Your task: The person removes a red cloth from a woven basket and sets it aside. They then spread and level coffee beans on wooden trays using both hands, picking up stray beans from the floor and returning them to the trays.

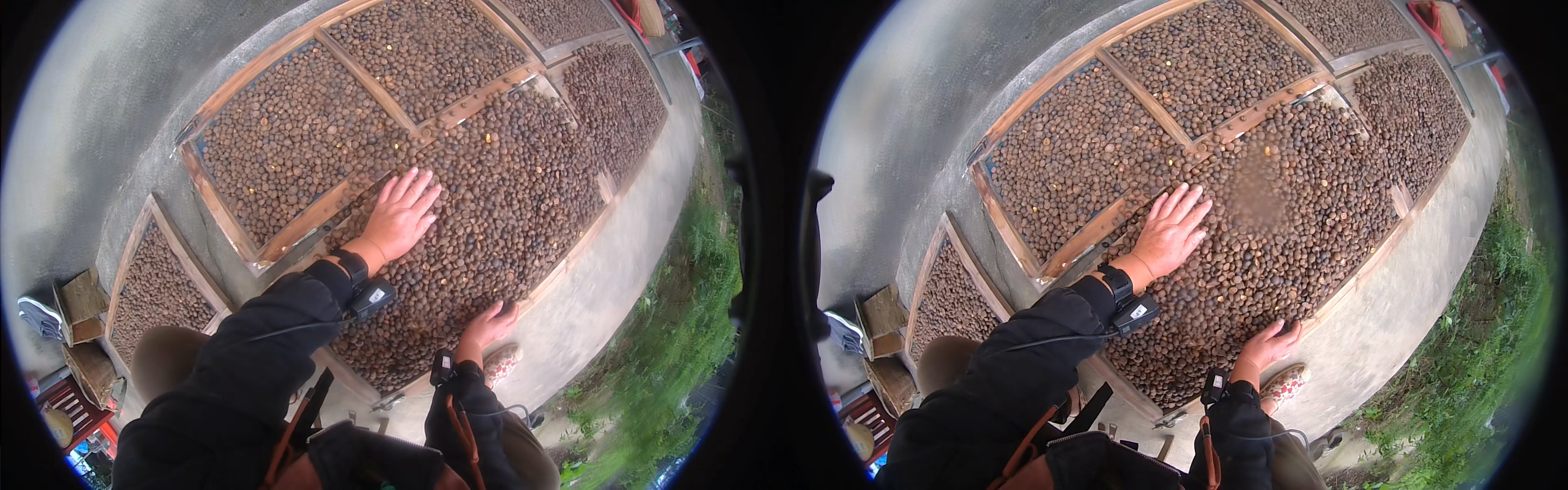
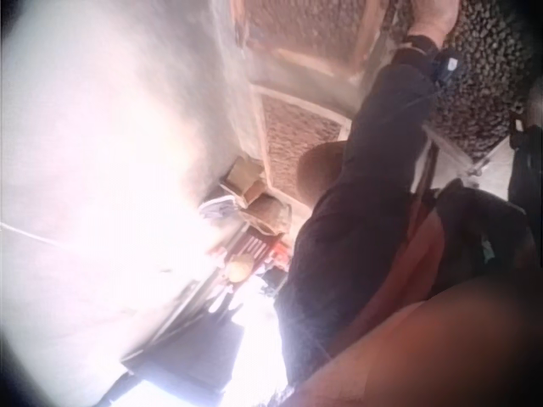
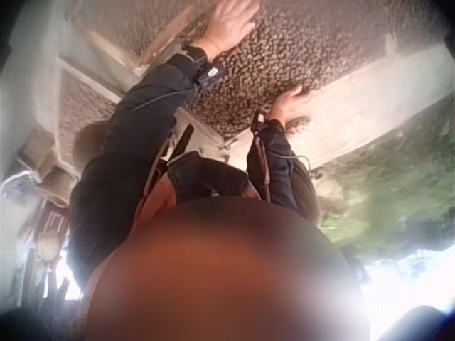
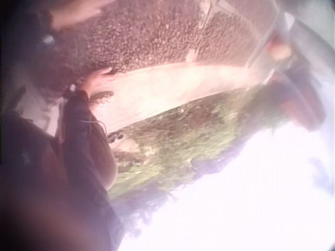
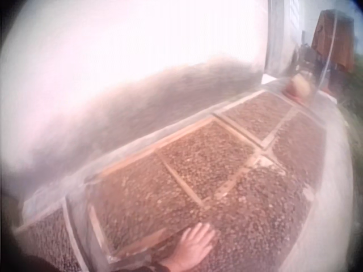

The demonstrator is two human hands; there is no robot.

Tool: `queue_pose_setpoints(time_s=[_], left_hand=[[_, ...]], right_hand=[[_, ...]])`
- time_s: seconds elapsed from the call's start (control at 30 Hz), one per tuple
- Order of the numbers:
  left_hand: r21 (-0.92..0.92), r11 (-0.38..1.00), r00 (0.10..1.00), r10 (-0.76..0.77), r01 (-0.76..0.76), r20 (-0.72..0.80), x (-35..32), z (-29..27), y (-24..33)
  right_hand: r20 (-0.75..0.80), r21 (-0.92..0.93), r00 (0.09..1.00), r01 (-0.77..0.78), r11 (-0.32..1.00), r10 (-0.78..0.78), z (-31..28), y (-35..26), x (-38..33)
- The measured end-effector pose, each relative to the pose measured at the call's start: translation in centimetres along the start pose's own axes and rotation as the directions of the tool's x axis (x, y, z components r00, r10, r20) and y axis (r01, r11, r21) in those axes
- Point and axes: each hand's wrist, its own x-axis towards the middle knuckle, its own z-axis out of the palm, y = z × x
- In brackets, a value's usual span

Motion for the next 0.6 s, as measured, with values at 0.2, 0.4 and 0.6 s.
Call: queue_pose_setpoints(time_s=[0.2,0.4,0.6], left_hand=[[0.099,0.967,0.971,-0.231,0.236,-0.058,2.8,-2.3,-8.3],[0.021,0.977,0.972,-0.213,0.212,0.096,4.2,-0.7,-10.7],[0.043,0.999,1.000,-0.005,0.005,-0.002,4.7,1.3,-8.0]], right_hand=[[-0.016,0.027,0.992,0.124,0.992,-0.124,0.1,-2.1,0.5],[0.006,0.077,0.985,0.171,0.982,-0.172,-0.8,-1.5,0.6],[0.041,0.058,0.988,0.150,0.987,-0.152,-0.8,-1.3,0.3]])
